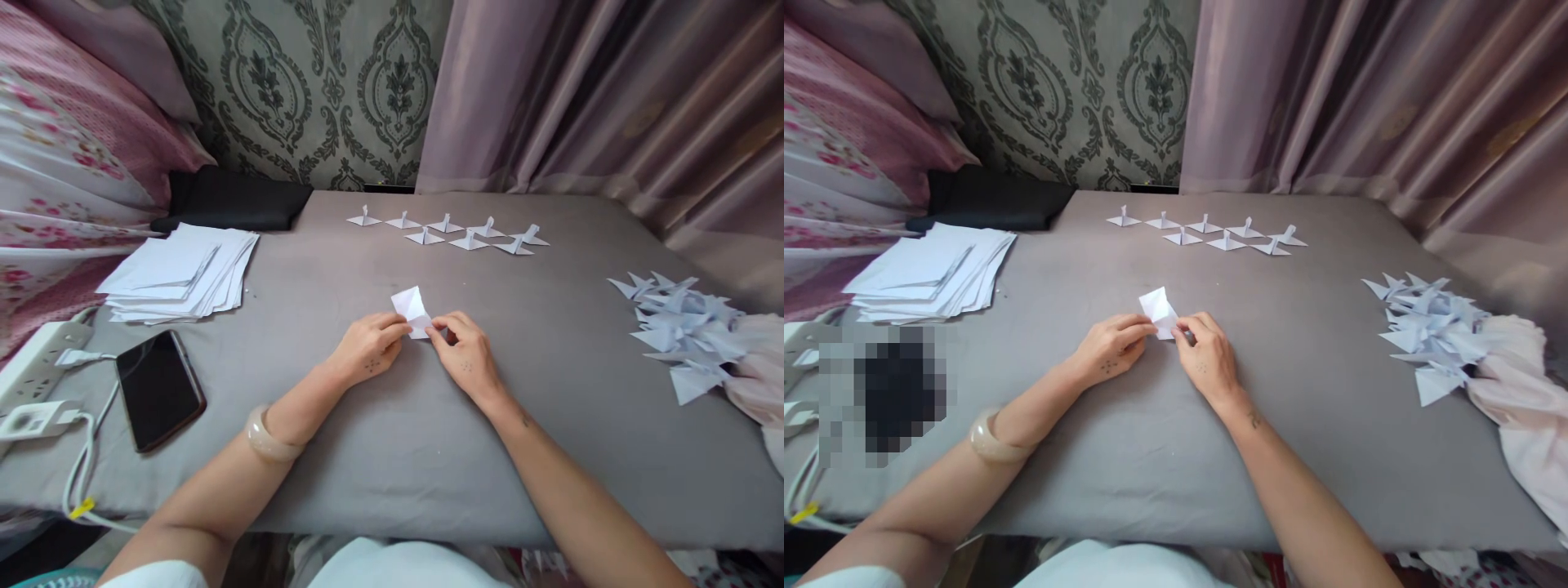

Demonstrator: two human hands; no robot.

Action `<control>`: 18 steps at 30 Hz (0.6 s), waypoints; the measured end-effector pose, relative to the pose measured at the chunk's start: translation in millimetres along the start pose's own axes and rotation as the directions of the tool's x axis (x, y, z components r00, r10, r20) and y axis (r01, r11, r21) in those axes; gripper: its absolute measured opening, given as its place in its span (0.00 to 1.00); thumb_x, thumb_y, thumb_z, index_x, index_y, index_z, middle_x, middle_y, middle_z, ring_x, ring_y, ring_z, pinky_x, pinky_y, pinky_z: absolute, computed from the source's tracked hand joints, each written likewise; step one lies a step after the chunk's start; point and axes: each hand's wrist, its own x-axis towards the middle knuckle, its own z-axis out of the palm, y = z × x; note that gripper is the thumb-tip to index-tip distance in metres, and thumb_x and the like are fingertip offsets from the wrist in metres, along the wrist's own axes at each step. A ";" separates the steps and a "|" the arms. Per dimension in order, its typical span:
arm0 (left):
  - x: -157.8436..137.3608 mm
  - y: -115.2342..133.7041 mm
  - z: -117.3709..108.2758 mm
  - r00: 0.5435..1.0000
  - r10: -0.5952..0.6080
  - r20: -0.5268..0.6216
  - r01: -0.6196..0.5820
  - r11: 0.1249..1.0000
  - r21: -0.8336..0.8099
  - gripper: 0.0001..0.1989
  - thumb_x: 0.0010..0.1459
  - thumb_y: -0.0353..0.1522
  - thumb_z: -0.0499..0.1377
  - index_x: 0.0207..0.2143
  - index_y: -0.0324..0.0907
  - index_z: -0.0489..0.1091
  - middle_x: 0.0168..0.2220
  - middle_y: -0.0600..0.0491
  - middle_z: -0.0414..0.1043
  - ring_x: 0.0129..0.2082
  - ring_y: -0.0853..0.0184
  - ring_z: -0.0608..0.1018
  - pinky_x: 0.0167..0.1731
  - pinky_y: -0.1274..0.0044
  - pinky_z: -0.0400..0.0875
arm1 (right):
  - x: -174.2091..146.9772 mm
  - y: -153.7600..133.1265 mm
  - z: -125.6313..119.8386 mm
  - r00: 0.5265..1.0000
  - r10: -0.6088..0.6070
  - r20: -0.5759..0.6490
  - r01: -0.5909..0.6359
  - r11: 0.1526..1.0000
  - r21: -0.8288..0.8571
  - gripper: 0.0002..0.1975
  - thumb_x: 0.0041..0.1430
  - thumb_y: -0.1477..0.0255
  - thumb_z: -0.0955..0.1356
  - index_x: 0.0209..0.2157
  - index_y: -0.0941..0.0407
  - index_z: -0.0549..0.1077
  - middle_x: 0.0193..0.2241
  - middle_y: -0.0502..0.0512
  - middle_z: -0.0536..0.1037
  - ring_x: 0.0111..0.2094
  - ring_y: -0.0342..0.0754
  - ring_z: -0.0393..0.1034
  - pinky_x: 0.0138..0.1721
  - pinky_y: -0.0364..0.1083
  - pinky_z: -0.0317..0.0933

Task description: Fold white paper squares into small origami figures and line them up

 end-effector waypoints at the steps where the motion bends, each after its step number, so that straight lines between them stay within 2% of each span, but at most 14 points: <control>1: 0.2 1.9 -2.1 0.997 -0.020 -0.078 0.023 0.999 0.041 0.16 0.59 0.26 0.50 0.49 0.42 0.69 0.44 0.46 0.71 0.43 0.64 0.74 0.43 0.72 0.69 | -0.4 -1.8 -2.1 0.997 -0.066 -0.029 0.064 0.997 -0.043 0.08 0.61 0.71 0.63 0.35 0.54 0.75 0.34 0.54 0.75 0.33 0.46 0.68 0.37 0.46 0.60; 3: 0.5 6.0 -6.9 0.974 -0.046 -0.224 0.082 0.985 0.155 0.20 0.60 0.30 0.53 0.55 0.42 0.64 0.47 0.43 0.68 0.47 0.60 0.70 0.48 0.67 0.64 | -1.8 -6.4 -6.5 0.978 -0.205 -0.044 0.194 0.964 -0.184 0.11 0.63 0.73 0.61 0.37 0.54 0.75 0.35 0.56 0.75 0.37 0.48 0.67 0.40 0.48 0.58; 4: 0.6 7.8 -9.1 0.965 -0.040 -0.259 0.097 0.973 0.211 0.21 0.60 0.32 0.55 0.56 0.43 0.63 0.48 0.42 0.67 0.49 0.58 0.69 0.50 0.64 0.61 | -3.0 -8.4 -8.4 0.965 -0.261 -0.020 0.248 0.934 -0.257 0.12 0.64 0.75 0.60 0.38 0.54 0.75 0.36 0.57 0.75 0.37 0.49 0.67 0.40 0.48 0.57; 6: 0.7 9.9 -11.8 0.978 0.005 -0.209 0.055 0.958 0.281 0.19 0.60 0.33 0.55 0.54 0.45 0.65 0.50 0.43 0.68 0.52 0.56 0.66 0.52 0.62 0.56 | -6.3 -10.9 -10.6 0.943 -0.325 0.066 0.328 0.879 -0.346 0.13 0.64 0.77 0.60 0.39 0.54 0.75 0.38 0.57 0.75 0.37 0.49 0.66 0.40 0.49 0.56; 8: 1.2 9.5 -11.8 0.997 0.055 -0.051 -0.040 0.964 0.261 0.12 0.62 0.30 0.52 0.47 0.47 0.69 0.47 0.47 0.72 0.52 0.58 0.67 0.52 0.62 0.52 | -10.5 -10.1 -10.8 0.932 -0.332 0.144 0.361 0.859 -0.362 0.14 0.64 0.77 0.59 0.39 0.55 0.75 0.40 0.57 0.75 0.37 0.49 0.65 0.39 0.49 0.55; 10: 1.7 7.6 -9.7 0.994 0.072 0.085 -0.088 0.977 0.194 0.12 0.63 0.28 0.50 0.39 0.46 0.72 0.41 0.51 0.75 0.49 0.61 0.69 0.52 0.62 0.51 | -14.6 -6.8 -9.8 0.938 -0.292 0.185 0.340 0.877 -0.340 0.13 0.64 0.76 0.60 0.39 0.55 0.75 0.40 0.57 0.74 0.38 0.49 0.65 0.39 0.49 0.57; 12: 2.2 5.7 -6.8 0.989 0.058 0.138 -0.078 0.986 0.148 0.13 0.65 0.28 0.48 0.36 0.44 0.73 0.36 0.51 0.76 0.46 0.62 0.71 0.51 0.62 0.51 | -17.6 -2.5 -8.7 0.955 -0.230 0.187 0.279 0.910 -0.306 0.11 0.64 0.73 0.61 0.38 0.55 0.75 0.39 0.57 0.74 0.39 0.49 0.66 0.40 0.49 0.58; 18: 4.6 6.6 -1.9 0.994 -0.028 0.102 0.019 0.996 0.087 0.14 0.65 0.36 0.50 0.32 0.42 0.73 0.36 0.51 0.77 0.40 0.64 0.73 0.48 0.64 0.53 | -18.8 3.6 -7.7 0.984 -0.093 0.149 0.123 0.972 -0.201 0.09 0.63 0.69 0.63 0.37 0.53 0.75 0.38 0.56 0.73 0.40 0.49 0.68 0.39 0.47 0.62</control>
